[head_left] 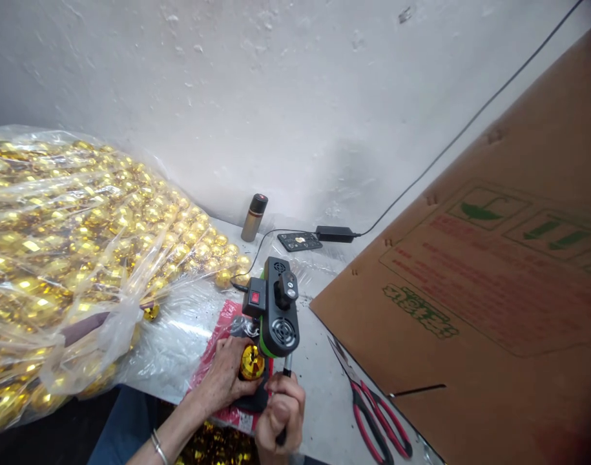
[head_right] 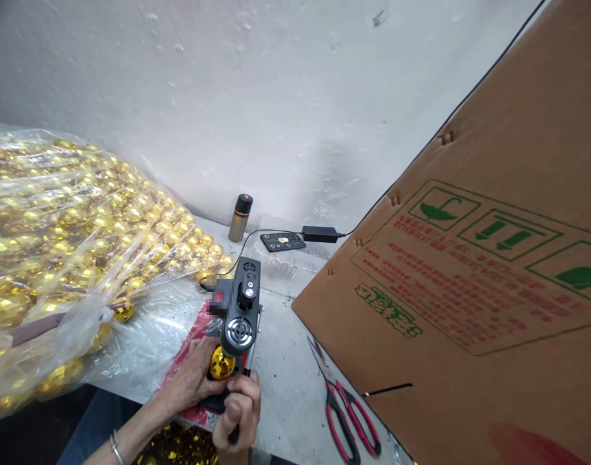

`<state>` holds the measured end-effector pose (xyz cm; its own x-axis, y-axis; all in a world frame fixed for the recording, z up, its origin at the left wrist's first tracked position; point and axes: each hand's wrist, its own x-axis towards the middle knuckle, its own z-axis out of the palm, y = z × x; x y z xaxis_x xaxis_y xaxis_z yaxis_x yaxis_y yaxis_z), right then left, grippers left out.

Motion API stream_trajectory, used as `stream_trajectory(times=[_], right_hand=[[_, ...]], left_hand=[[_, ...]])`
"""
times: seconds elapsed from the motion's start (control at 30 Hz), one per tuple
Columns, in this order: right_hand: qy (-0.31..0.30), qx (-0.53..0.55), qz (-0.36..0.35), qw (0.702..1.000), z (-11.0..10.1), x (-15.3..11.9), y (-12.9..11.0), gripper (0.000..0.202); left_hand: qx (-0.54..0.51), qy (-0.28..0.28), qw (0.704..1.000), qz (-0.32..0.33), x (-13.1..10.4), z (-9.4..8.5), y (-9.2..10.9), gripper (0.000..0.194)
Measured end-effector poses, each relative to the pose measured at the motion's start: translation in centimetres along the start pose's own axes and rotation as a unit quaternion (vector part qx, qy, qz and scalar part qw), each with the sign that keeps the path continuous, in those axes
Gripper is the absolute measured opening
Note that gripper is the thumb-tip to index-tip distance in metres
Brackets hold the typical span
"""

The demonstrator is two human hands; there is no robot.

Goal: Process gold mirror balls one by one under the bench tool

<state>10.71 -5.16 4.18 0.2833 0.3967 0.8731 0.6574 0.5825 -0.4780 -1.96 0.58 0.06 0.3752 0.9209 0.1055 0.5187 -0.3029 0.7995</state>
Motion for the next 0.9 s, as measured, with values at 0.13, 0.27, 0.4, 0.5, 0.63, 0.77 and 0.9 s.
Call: stream_trajectory(times=[0.13,0.27,0.4,0.5,0.63,0.77,0.9], right_hand=[[-0.054,-0.027,-0.077,0.995,-0.7,1.0,0.3,0.036],[-0.027,0.030,0.048,0.998,-1.6,4.6,-2.6,0.033],[-0.048,0.065,0.125,0.989,-1.9,9.7,-5.7,0.037],[-0.040,0.062,0.112,0.991,-1.8,11.1,-6.2,0.040],[-0.032,0.072,0.095,0.992,-1.6,9.3,-5.4,0.036],[-0.016,0.073,0.093,0.993,-1.5,7.7,-4.8,0.036],[0.002,0.073,0.127,0.989,-1.2,7.2,-5.2,0.039]], left_hand=[[0.010,0.009,1.000,0.006,0.0,0.2,-0.2,0.053],[0.015,0.025,1.000,0.004,0.3,0.1,0.1,0.055],[0.012,0.024,1.000,0.010,-1.1,0.0,-0.3,0.059],[0.012,0.018,0.998,0.051,-3.6,-0.1,-1.7,0.070],[0.026,0.028,0.995,0.095,-4.6,-1.3,-3.2,0.107],[0.093,0.156,0.983,0.018,1.3,-4.2,-2.7,0.047],[0.171,0.251,0.945,-0.121,8.6,-7.2,-1.9,0.034]])
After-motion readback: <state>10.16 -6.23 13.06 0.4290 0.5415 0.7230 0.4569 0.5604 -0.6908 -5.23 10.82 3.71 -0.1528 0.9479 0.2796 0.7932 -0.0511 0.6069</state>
